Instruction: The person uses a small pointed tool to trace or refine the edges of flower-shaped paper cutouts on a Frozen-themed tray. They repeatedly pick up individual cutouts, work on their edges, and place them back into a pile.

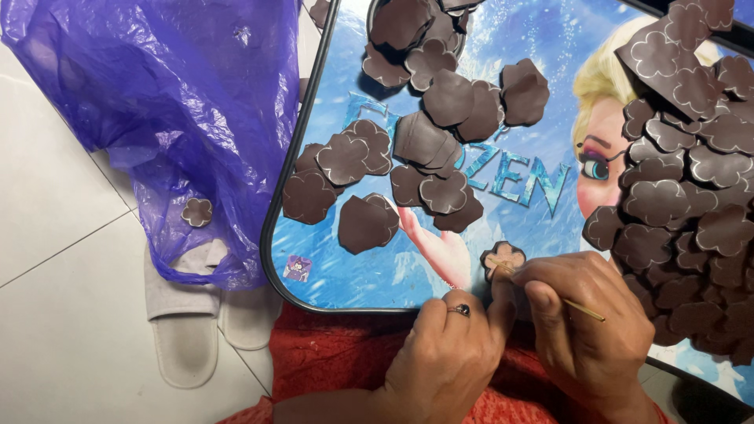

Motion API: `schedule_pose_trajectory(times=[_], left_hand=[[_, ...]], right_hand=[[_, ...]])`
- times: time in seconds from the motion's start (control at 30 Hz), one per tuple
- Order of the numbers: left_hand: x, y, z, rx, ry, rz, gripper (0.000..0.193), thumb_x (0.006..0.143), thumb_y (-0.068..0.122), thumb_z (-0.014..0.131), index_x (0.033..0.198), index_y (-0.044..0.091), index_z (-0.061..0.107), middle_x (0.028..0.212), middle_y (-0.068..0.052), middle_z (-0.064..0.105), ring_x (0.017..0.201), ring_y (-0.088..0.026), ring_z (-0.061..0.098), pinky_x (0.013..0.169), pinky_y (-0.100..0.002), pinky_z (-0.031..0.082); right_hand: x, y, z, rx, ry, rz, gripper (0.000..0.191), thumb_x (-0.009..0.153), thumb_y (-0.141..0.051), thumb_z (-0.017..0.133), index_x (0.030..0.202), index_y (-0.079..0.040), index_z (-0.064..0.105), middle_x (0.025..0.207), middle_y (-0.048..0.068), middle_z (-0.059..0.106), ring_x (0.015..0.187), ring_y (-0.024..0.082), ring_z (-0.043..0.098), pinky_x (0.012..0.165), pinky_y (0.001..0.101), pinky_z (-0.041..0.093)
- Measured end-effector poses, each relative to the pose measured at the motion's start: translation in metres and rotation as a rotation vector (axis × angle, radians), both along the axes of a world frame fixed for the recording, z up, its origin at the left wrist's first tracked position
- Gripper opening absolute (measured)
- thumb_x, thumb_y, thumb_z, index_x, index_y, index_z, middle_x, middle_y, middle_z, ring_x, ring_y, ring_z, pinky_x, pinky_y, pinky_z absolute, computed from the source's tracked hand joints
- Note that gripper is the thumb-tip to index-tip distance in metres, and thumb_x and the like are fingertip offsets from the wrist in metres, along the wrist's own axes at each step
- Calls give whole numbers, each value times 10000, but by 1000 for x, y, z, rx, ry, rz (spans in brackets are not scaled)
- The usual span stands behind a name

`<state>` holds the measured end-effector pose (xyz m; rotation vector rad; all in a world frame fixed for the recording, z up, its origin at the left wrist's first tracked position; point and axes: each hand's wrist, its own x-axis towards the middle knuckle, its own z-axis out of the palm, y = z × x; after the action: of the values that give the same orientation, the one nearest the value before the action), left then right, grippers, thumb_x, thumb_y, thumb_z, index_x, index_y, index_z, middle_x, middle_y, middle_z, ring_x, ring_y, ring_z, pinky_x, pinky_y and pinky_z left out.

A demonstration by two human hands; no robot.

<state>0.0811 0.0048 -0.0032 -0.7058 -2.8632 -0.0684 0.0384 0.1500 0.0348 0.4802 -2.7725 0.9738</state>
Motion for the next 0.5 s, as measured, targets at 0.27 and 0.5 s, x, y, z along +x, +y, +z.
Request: schedule_pose_trajectory(times=[0.27,0.5], left_hand=[[0,2,-3,44,-16,-9,456,948,271,548,1330,45,653,620,23,479,642,-133,493,605,-293,335],[-2,0,-3,24,-28,-45,541,940,273,538,1401,4,624,644,25,486,642,-126,494,595,-282,345]], right_hand=[[-3,5,-5,5,4,16,107,1059,-132,640,1001,-45,666,910,52,704,739,182,663,691,285,490],[-4,11,-4,35,-23,-23,113,1042,-127,643,970,-44,667,864,47,689,716,183,629,648,287,472]])
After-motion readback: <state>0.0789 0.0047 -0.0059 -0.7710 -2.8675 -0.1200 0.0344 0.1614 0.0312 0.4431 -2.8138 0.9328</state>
